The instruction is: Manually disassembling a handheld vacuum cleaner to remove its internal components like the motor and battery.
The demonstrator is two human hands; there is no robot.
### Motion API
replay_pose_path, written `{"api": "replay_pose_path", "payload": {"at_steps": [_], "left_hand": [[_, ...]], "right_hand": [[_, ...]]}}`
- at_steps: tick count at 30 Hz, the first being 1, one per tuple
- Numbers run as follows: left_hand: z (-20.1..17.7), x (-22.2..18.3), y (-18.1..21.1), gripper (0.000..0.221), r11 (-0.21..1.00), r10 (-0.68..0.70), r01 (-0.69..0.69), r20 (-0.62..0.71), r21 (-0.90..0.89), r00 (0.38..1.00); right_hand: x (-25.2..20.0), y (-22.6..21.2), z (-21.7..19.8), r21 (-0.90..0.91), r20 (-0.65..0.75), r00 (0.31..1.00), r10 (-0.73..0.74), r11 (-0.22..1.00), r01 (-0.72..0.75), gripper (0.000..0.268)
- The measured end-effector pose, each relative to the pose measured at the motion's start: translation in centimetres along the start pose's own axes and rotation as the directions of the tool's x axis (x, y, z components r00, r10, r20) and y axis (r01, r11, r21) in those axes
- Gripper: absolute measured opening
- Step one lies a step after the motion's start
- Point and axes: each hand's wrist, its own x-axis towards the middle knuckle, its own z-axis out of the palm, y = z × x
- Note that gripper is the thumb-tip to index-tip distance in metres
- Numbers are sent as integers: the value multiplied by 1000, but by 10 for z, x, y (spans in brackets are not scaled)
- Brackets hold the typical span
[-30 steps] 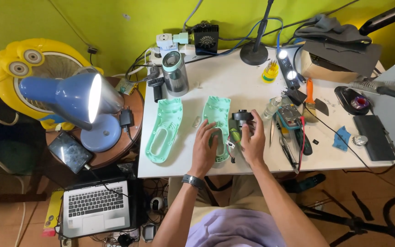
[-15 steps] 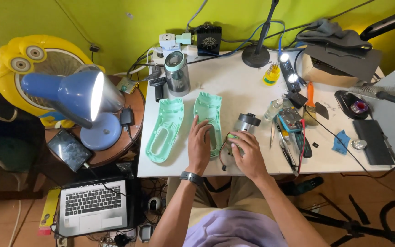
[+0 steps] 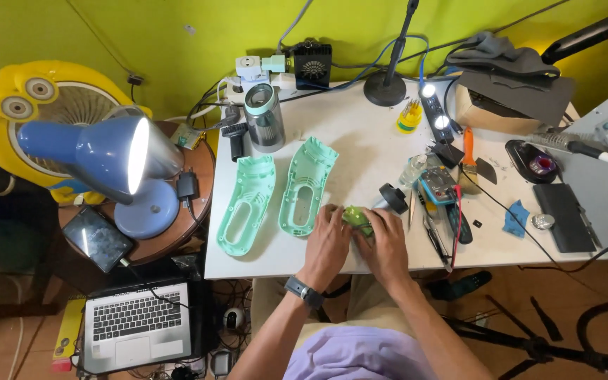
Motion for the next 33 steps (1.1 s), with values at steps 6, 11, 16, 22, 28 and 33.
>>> {"api": "replay_pose_path", "payload": {"at_steps": [6,11,16,22,28,33], "left_hand": [[39,6,-14,23,998,-61,61,33,6,998],[10,8,-10,18,926,-135,162,101,-342,986],[-5,9,-17,19,784,-291,379,249,-491,924],[-41,16,-4,20,670,-338,440,281,-598,898],[-53,18,-4,42,594,-250,395,306,-701,919],[-43,12,-7,38,518,-281,438,337,-735,899]], "right_hand": [[7,7,12,-93,6,1000,-11,996,12,42],[12,10,12,-86,105,994,-24,996,33,44],[26,1,0,-75,252,967,41,997,-23,47],[32,-5,2,20,157,975,-160,987,159,46],[32,-9,2,198,0,965,-264,946,258,48],[23,-17,-2,290,-28,979,-203,935,202,48]]}}
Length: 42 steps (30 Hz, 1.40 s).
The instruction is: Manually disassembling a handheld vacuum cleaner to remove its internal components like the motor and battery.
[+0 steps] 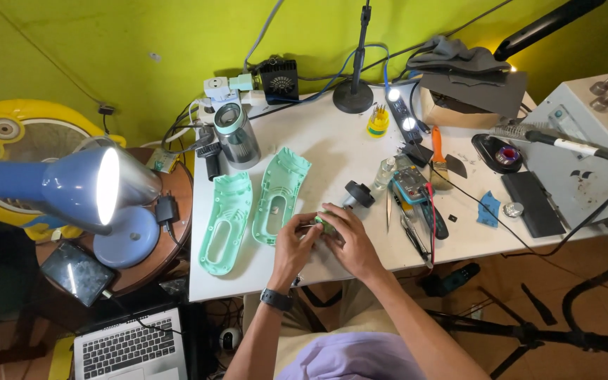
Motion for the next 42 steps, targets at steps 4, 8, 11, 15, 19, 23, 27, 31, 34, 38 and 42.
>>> {"api": "replay_pose_path", "payload": {"at_steps": [4,8,11,15,19,23,27,31,34,38,42], "left_hand": [[5,0,-25,34,993,19,-21,-20,-117,1000],[4,-6,-16,34,980,23,-26,-15,-200,1000],[3,-10,-8,36,968,28,-25,10,-249,1000],[0,-2,-4,30,961,11,-6,18,-276,1000],[3,5,-16,31,957,55,-44,33,-287,998],[0,12,-15,39,933,22,-13,23,-359,999],[-1,12,-19,57,937,65,-39,64,-348,996],[-1,16,-20,64,938,63,-29,89,-345,994],[6,13,-16,78,954,85,-49,107,-297,991],[7,9,-13,74,952,89,-59,87,-301,992],[5,1,-6,76,945,90,-57,86,-322,992]], "right_hand": [[-7,-4,2,78,-80,989,122,990,-116,55],[-11,5,2,126,-149,974,169,981,-151,46],[-17,16,6,28,-186,975,123,992,-120,35],[-5,12,0,132,-179,972,152,983,-129,31],[-2,-3,-10,220,-110,981,160,966,-133,30],[1,-2,-14,227,-117,974,196,960,-166,29],[2,-11,-20,280,-124,961,248,938,-206,22],[0,-13,-20,295,-138,950,280,927,-230,20],[-3,-12,-16,359,-157,924,349,891,-276,16],[-3,-17,-16,334,-194,928,317,911,-242,11],[-4,-21,-15,235,-238,945,223,958,-167,9]]}}
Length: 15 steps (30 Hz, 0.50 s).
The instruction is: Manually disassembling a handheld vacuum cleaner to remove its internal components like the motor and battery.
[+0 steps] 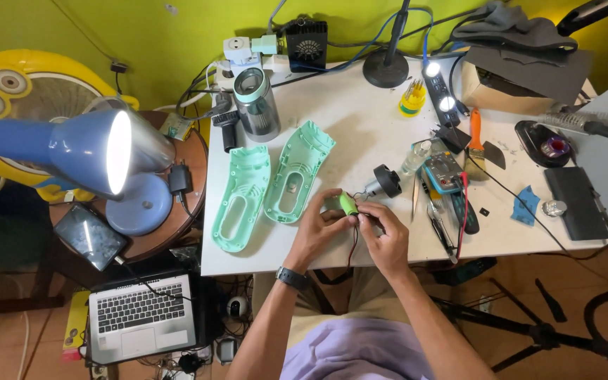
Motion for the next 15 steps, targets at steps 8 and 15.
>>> {"api": "replay_pose_path", "payload": {"at_steps": [8,15], "left_hand": [[0,-2,-18,77,988,102,-99,-23,117,995],[1,-3,-17,74,974,139,-130,-36,186,990]], "right_hand": [[-12,18,8,-100,-25,994,-109,989,106,5],[-14,29,9,-212,38,981,-188,958,192,3]]}}
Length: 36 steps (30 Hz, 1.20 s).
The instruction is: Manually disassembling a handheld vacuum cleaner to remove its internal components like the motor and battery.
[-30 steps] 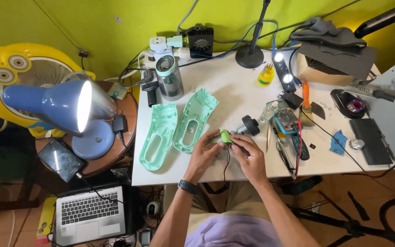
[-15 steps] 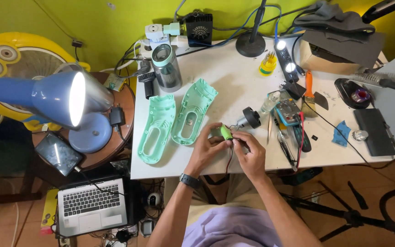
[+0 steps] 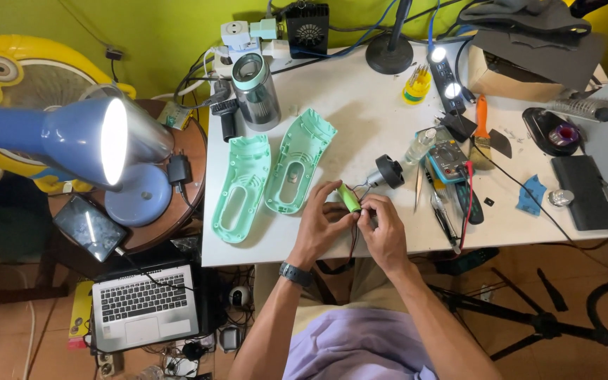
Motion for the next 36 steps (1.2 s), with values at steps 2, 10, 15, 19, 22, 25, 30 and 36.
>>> {"api": "replay_pose_path", "payload": {"at_steps": [2,10,15,19,22,25,30,36], "left_hand": [[0,-1,0,73,1000,1,-1,1,15,1000],[-2,-3,7,71,993,-51,55,39,-108,998],[-7,2,4,71,976,-66,71,30,-207,997],[-10,6,-14,69,963,-39,53,57,-264,998],[-13,9,-22,73,957,-28,54,96,-284,995],[-13,5,-8,69,961,-59,88,119,-260,991],[-15,2,4,68,959,-75,113,150,-261,986],[-13,2,4,71,969,-58,94,162,-230,985]], "right_hand": [[-3,5,1,-9,8,1000,-5,1000,5,3],[6,-6,-5,155,16,994,111,982,-113,9],[12,-20,-8,119,57,998,26,992,-33,14],[12,-18,-9,169,51,997,52,984,-60,9],[15,-17,-10,162,22,998,58,985,-60,12],[16,-16,-7,79,5,999,33,996,-33,19],[17,-13,-8,83,47,997,66,994,-70,24],[14,-12,-8,119,52,987,154,980,-159,22]]}}
